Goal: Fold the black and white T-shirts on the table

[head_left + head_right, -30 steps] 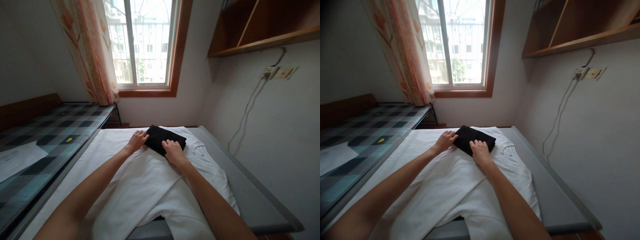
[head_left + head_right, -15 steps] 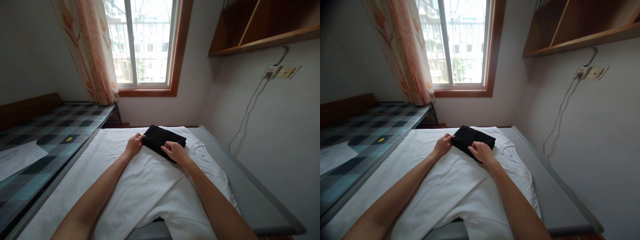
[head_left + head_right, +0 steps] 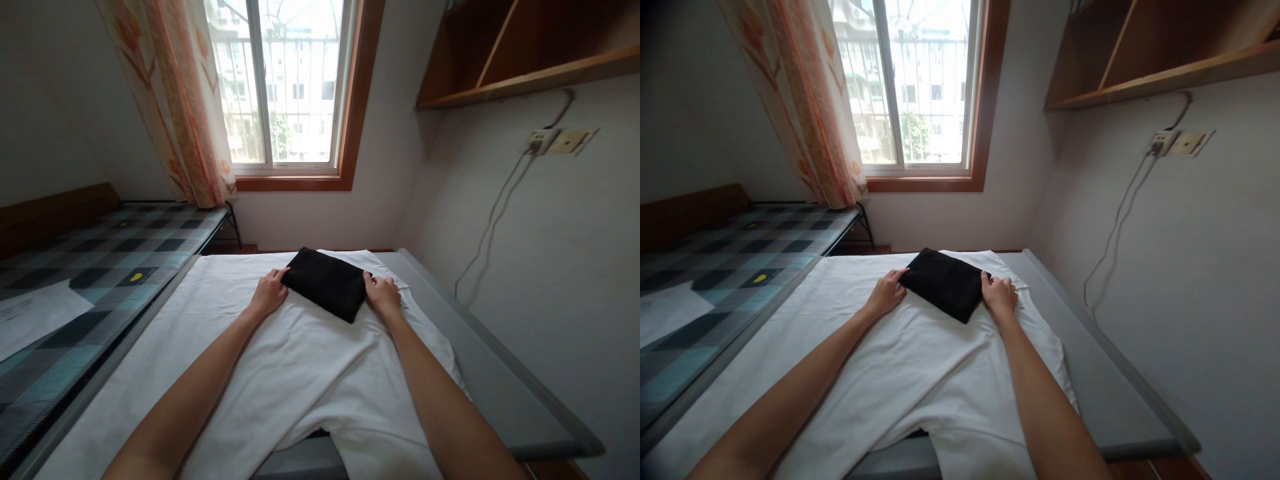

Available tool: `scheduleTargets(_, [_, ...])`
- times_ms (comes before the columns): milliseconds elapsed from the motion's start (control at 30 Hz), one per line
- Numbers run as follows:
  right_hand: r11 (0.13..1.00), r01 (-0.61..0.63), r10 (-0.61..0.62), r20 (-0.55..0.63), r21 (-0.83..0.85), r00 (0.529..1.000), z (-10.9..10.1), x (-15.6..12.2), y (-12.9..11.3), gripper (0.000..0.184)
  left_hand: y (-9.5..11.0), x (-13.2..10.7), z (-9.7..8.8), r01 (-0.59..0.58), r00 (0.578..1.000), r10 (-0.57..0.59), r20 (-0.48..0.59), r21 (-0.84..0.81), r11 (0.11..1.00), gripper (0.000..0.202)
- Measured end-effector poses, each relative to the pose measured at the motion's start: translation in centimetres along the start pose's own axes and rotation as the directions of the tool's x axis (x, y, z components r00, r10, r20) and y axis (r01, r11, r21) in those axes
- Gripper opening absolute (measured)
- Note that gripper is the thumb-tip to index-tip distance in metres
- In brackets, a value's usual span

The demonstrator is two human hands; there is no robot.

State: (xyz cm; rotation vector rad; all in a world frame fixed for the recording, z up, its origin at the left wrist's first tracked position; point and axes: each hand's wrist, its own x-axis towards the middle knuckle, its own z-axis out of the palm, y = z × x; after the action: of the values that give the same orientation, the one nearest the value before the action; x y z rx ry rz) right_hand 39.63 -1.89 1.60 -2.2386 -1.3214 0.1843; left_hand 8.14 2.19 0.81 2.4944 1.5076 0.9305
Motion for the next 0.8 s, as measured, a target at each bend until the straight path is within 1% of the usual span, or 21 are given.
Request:
scheduleTargets(67, [1.000, 0.005, -0.004, 0.017, -0.010, 1.000, 0.2, 0.1, 0.0, 0.066, 0.1, 0.0, 0.0, 0.008, 1.000, -0.008, 0.004, 0.019, 1.000, 0.054])
scheduleTargets(167, [0.999, 0.036, -0.035, -0.010, 0.029, 0.999, 0.5, 0.3, 0.0, 0.058, 0.1, -0.1, 0.2, 0.038, 0.999, -0.038, 0.007, 0.055, 0.998, 0.053])
scheduleTargets(267, [0.978, 0.101, -0.093, -0.051, 0.180, 0.994, 0.6, 0.5, -0.2, 0.045, 0.0, -0.1, 0.3, 0.073, 0.997, -0.074, 0.004, 0.093, 0.993, 0.049])
scheduleTargets(367, [0.909, 0.130, -0.133, -0.019, 0.395, 0.991, 0.5, 0.2, -0.6, 0.041, 0.0, -0.1, 0.3, 0.100, 0.995, -0.100, -0.004, 0.109, 0.989, 0.046])
scheduleTargets(433, [0.828, 0.076, -0.113, 0.033, 0.555, 0.993, 0.3, -0.1, -1.2, 0.042, 0.0, -0.1, 0.2, 0.105, 0.994, -0.105, -0.004, 0.112, 0.988, 0.044])
scheduleTargets(467, [0.763, 0.021, -0.098, 0.084, 0.646, 0.992, 0.1, -0.4, -1.6, 0.043, 0.1, -0.1, 0.1, 0.106, 0.994, -0.106, -0.003, 0.114, 0.988, 0.043])
scheduleTargets(500, [0.676, -0.057, -0.089, 0.158, 0.735, 0.983, -0.2, -0.6, -2.0, 0.041, 0.1, -0.1, 0.1, 0.106, 0.994, -0.107, 0.000, 0.117, 0.987, 0.043])
scheduleTargets(533, [0.574, -0.149, -0.094, 0.245, 0.805, 0.965, -0.5, -0.9, -2.3, 0.038, 0.1, -0.1, 0.0, 0.104, 0.994, -0.106, 0.003, 0.119, 0.987, 0.042])
scheduleTargets(567, [0.474, -0.243, -0.115, 0.333, 0.847, 0.936, -0.7, -1.2, -2.7, 0.034, 0.2, -0.1, 0.0, 0.103, 0.995, -0.104, 0.004, 0.118, 0.988, 0.041])
scheduleTargets(600, [0.393, -0.322, -0.148, 0.405, 0.861, 0.902, -1.0, -1.5, -3.0, 0.031, 0.2, -0.1, -0.1, 0.102, 0.995, -0.103, 0.002, 0.115, 0.988, 0.041])
scheduleTargets(633, [0.342, -0.378, -0.182, 0.455, 0.860, 0.871, -1.2, -1.8, -3.3, 0.029, 0.1, 0.0, 0.0, 0.099, 0.995, -0.100, 0.001, 0.108, 0.989, 0.041])
scheduleTargets(667, [0.317, -0.408, -0.210, 0.483, 0.856, 0.850, -1.4, -2.0, -3.5, 0.028, 0.1, 0.0, 0.0, 0.098, 0.995, -0.098, -0.001, 0.101, 0.990, 0.041])
scheduleTargets(700, [0.309, -0.413, -0.235, 0.489, 0.857, 0.840, -1.5, -2.3, -3.7, 0.029, 0.0, 0.0, 0.0, 0.098, 0.995, -0.098, -0.003, 0.095, 0.991, 0.040])
scheduleTargets(800, [0.308, -0.382, -0.301, 0.470, 0.872, 0.830, -1.5, -3.1, -4.0, 0.035, -0.2, 0.0, 0.2, 0.101, 0.995, -0.101, 0.000, 0.091, 0.991, 0.040])
